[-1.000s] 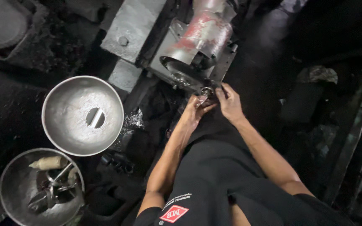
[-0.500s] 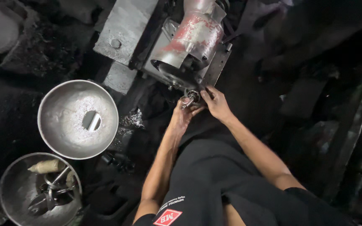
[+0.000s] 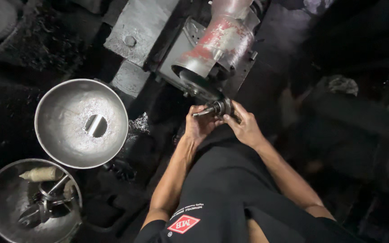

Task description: The person repeatedly grinds a cylindrical metal part against a bench grinder, then dips it into a water basin to cool and clean it. The cycle of grinding and dipping is repeated several times throughout the clip.

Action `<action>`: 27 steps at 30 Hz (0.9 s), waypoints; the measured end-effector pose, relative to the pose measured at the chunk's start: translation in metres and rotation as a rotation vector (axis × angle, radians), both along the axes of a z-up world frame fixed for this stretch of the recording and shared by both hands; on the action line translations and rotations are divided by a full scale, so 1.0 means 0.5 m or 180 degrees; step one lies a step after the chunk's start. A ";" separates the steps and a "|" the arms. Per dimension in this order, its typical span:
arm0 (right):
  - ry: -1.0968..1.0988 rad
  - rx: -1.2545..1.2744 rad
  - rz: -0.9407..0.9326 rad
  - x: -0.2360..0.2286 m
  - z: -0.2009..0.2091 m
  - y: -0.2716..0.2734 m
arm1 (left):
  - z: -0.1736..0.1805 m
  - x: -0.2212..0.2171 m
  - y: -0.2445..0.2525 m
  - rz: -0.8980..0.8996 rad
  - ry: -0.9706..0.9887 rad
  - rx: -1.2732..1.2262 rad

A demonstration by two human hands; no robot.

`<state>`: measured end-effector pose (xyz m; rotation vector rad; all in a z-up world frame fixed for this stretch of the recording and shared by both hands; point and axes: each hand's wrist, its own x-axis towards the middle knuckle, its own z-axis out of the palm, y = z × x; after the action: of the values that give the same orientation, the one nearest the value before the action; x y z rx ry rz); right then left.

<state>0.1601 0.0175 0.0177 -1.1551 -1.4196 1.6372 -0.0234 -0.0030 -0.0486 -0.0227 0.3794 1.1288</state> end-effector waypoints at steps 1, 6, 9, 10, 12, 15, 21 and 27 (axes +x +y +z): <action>-0.0066 0.0131 0.0039 -0.001 0.001 0.002 | 0.005 -0.001 0.001 -0.0024 0.0008 0.0024; -0.0342 0.0119 0.0298 0.024 0.007 0.033 | 0.024 0.008 -0.002 -0.0089 -0.0070 -0.0162; -0.0906 0.0106 0.0542 0.046 0.014 0.073 | 0.026 0.022 0.000 -0.0095 -0.0021 -0.0236; -0.0934 0.0035 0.0667 0.050 0.015 0.089 | 0.025 0.025 0.000 -0.0084 0.0044 -0.0235; -0.0997 -0.0109 0.0907 0.055 0.011 0.119 | 0.021 0.028 0.000 -0.0025 -0.0007 -0.0264; -0.0366 -0.0354 0.1239 0.055 -0.015 0.144 | 0.011 0.030 -0.008 0.0094 -0.0045 -0.0229; -0.0738 0.0111 0.1321 0.037 -0.103 0.174 | -0.025 0.025 -0.006 0.0401 0.0025 -0.0436; -0.0852 -0.0266 0.0990 0.068 -0.108 0.109 | -0.045 0.032 -0.027 0.0208 0.0751 -0.0444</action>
<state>0.1943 0.0720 -0.0364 -1.2895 -1.7889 1.8181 -0.0073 -0.0164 -0.0710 -0.0248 0.6714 1.1713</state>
